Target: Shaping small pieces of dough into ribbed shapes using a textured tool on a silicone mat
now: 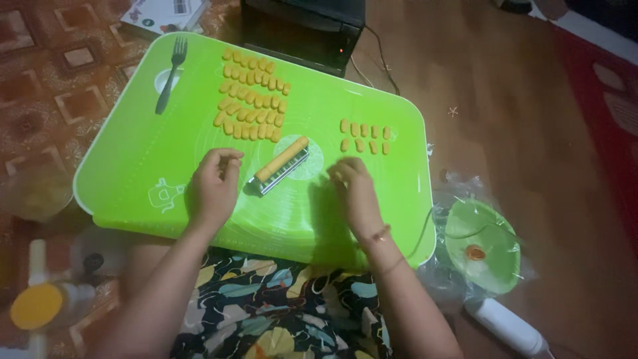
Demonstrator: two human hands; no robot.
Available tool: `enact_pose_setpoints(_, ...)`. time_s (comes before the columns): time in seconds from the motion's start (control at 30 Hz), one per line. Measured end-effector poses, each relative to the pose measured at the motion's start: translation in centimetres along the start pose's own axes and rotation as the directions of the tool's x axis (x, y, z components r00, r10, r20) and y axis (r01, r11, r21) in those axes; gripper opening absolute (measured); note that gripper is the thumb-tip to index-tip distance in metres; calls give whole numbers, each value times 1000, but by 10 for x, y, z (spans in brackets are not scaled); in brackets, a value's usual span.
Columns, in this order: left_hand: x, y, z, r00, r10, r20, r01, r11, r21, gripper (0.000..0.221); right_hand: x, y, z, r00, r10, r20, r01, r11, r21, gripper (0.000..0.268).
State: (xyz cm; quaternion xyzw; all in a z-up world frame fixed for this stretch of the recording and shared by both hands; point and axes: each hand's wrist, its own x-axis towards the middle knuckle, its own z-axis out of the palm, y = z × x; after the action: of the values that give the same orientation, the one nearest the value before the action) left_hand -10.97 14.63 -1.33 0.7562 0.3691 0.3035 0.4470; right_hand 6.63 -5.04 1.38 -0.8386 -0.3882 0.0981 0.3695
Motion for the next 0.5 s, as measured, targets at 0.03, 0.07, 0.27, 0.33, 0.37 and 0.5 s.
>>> enact_pose_setpoints(0.03, 1, -3, 1, 1000, 21, -1, -21, 1000, -4, 14, 8, -10, 1, 1000, -9, 0, 9, 996, 93, 23)
enact_pose_setpoints(0.07, -2, 0, 0, 1000, 20, -2, -20, 1000, -5, 14, 4, 0, 16, 1000, -11, 2, 10, 996, 93, 23)
enact_pose_setpoints(0.27, -2, 3, -3, 998, -62, 30, 63, 998, -19, 17, 7, 15, 30, 981, -193, -19, 180, 940, -289, 33)
enact_pose_setpoints(0.33, 0, -1, 0, 1000, 3, 9, -3, 1000, 4, 15, 22, -6, 14, 972, -73, -226, 41, 989, -143, 46)
enact_pose_setpoints(0.37, 1, -6, 3, 1000, -4, 13, 4, 1000, 7, 15, 28, -2, 26, 973, -67, -220, 36, 989, -142, 46)
enact_pose_setpoints(0.5, 5, -6, 4, 1000, 19, 18, -18, 999, -39, 15, 42, 3, 66, 995, 7, -95, -25, 981, -194, 75)
